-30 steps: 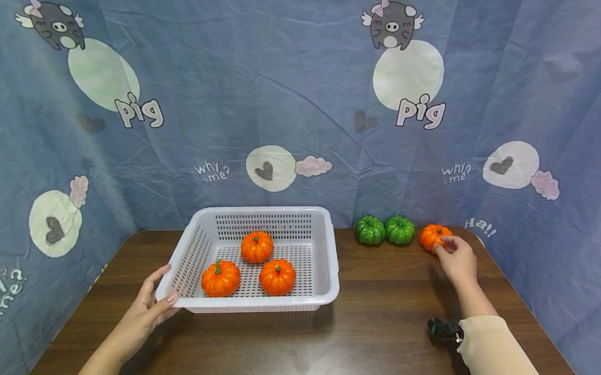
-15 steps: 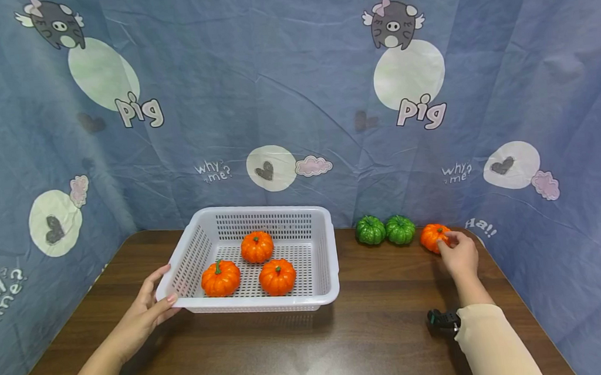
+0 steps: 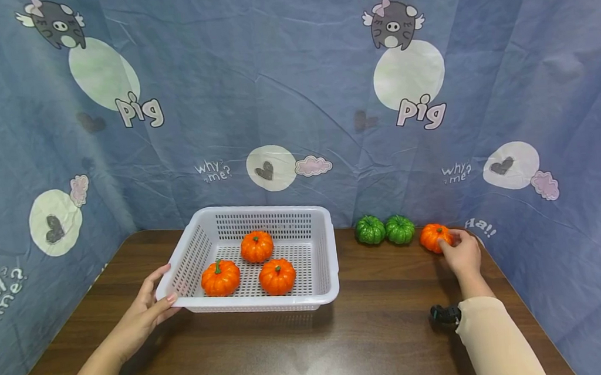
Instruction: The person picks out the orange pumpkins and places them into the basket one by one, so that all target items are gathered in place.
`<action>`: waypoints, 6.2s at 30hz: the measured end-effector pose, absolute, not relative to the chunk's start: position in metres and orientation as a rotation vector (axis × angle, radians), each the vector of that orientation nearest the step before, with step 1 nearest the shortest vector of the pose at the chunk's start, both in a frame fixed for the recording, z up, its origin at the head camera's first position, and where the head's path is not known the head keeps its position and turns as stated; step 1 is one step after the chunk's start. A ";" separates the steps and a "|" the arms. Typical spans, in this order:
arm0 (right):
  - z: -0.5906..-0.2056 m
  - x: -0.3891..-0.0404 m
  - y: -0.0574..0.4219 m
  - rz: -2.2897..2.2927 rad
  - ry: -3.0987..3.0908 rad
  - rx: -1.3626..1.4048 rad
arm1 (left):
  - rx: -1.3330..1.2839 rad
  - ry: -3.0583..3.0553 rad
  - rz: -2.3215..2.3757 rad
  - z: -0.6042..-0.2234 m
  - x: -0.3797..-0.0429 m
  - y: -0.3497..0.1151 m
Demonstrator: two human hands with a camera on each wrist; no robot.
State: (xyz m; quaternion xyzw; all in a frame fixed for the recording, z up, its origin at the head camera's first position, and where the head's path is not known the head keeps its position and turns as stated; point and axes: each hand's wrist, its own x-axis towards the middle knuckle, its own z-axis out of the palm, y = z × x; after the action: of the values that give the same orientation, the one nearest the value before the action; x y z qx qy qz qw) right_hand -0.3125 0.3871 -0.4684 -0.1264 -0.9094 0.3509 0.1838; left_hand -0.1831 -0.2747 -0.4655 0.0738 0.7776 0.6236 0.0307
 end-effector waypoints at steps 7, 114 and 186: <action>-0.470 -0.318 0.393 1.069 -2.655 -0.349 | 0.238 2.380 1.937 -0.467 -0.184 -0.275; -0.447 -0.256 0.346 1.305 -2.770 0.066 | 0.277 2.342 1.966 -0.469 -0.183 -0.276; -0.364 -0.263 0.223 1.503 -2.825 0.386 | 0.259 2.342 1.977 -0.469 -0.181 -0.272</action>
State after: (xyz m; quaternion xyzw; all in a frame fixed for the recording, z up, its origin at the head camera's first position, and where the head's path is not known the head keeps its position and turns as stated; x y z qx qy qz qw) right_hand -0.2627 0.2233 -0.3644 0.1196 -0.8758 0.4659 -0.0406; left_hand -0.1812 -0.2723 -0.4687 0.0843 0.7610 0.6424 0.0327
